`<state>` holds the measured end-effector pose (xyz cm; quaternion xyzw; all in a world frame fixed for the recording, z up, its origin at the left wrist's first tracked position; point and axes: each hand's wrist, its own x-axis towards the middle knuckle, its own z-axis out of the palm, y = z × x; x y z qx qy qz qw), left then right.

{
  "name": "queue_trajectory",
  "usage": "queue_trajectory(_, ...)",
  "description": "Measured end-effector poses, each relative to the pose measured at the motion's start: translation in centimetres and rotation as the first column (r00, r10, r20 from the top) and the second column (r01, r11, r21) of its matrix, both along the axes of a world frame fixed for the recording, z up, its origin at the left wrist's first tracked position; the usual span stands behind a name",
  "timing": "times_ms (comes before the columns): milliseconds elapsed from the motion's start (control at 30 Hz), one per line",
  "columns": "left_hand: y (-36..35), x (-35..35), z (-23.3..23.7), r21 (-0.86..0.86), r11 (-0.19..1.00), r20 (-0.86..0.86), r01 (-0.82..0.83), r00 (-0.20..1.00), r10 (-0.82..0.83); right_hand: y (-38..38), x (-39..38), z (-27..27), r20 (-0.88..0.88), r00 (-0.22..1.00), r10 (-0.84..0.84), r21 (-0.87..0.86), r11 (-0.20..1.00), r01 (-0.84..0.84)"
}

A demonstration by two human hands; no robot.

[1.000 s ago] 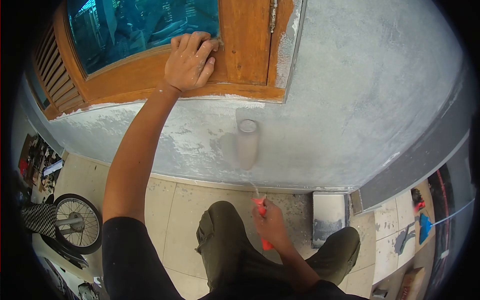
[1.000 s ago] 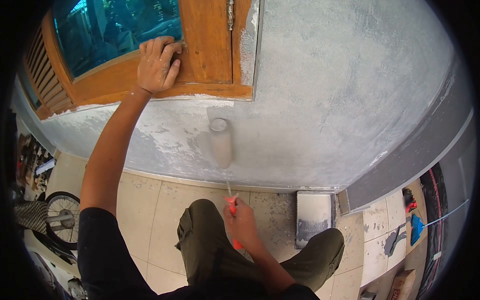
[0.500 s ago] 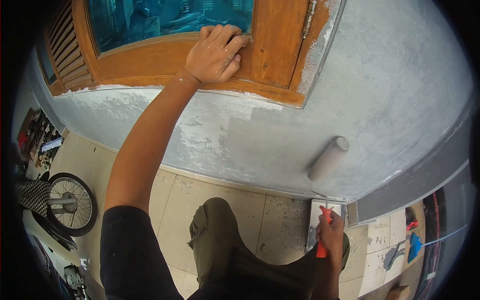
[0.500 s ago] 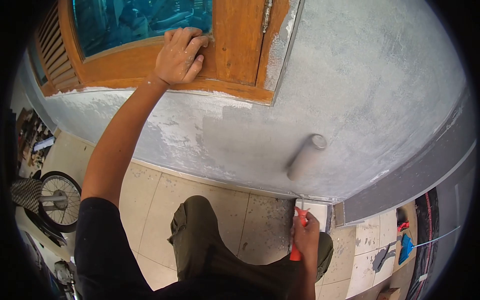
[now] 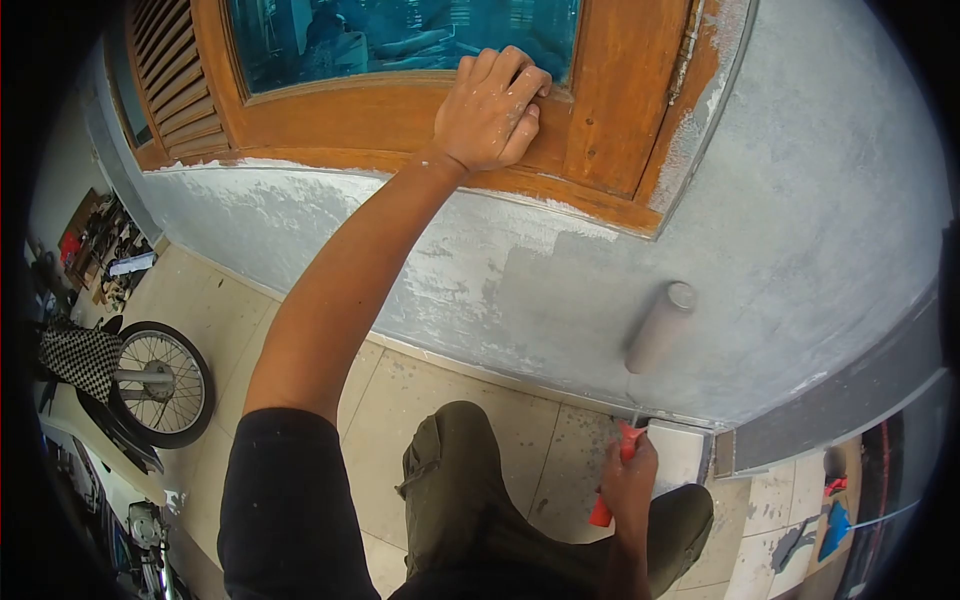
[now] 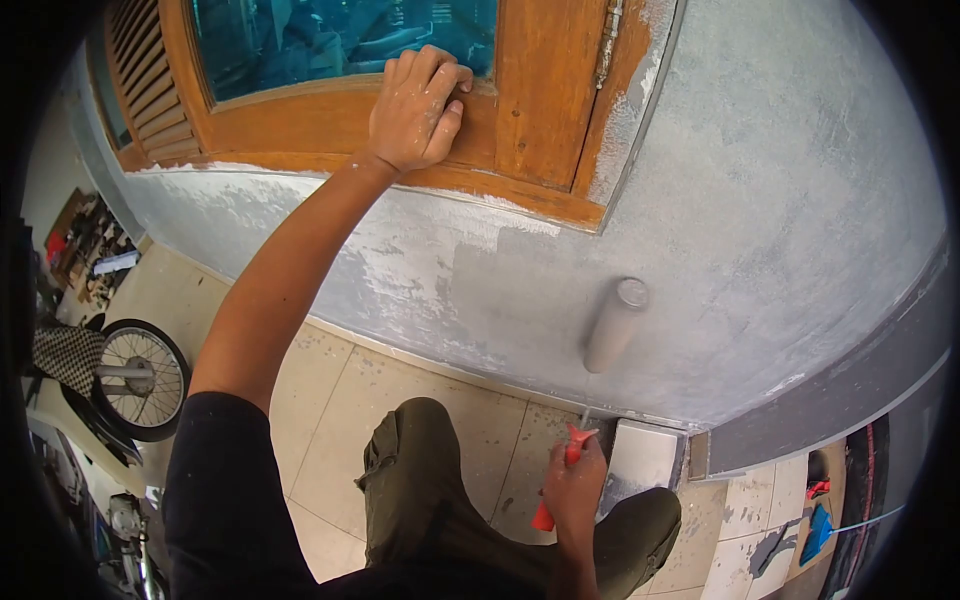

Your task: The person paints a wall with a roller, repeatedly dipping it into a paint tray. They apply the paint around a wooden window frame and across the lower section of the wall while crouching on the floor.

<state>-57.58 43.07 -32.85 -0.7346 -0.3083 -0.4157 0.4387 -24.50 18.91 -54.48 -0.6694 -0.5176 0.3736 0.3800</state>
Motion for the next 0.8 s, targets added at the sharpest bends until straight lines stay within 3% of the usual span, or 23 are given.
queue_trajectory(100,-0.2,0.2,0.1,-0.004,1.0,0.012,0.017,1.0,-0.017,0.5,-4.6,0.1,-0.158,0.961,0.225,-0.069,0.969,-0.238)
queue_trajectory(167,-0.3,0.2,0.1,-0.012,1.0,0.021,0.02,1.0,-0.02,2.5,-7.9,-3.7,-0.165,0.885,0.436,0.097,0.9,-0.425)
queue_trajectory(233,-0.3,0.1,0.2,-0.029,0.999,0.026,0.04,0.999,-0.039,3.6,-11.7,-1.9,-0.347,0.808,0.476,-0.003,0.861,-0.509)
queue_trajectory(267,-0.3,0.0,0.3,-0.025,0.999,0.018,0.034,0.999,-0.033,3.5,-12.8,-2.0,-0.351,0.802,0.483,0.005,0.858,-0.514)
queue_trajectory(333,-0.3,0.0,0.4,-0.021,0.999,0.018,0.044,0.999,-0.043,3.6,-14.3,-2.5,-0.489,0.759,0.43,-0.008,0.868,-0.497)
queue_trajectory(467,0.1,-0.2,0.1,-0.01,0.998,0.025,0.064,0.998,-0.064,2.9,-9.6,-2.4,-0.458,0.797,0.394,-0.044,0.885,-0.463)
queue_trajectory(700,0.8,-0.3,-0.1,0.063,0.997,0.008,0.041,0.999,-0.042,0.3,4.2,2.0,-0.301,0.947,0.11,-0.136,0.978,-0.157)
queue_trajectory(800,0.5,-0.2,-0.1,0.03,0.999,0.028,0.038,0.999,-0.039,-0.3,5.9,1.3,-0.171,0.984,-0.038,-0.044,0.999,0.031)
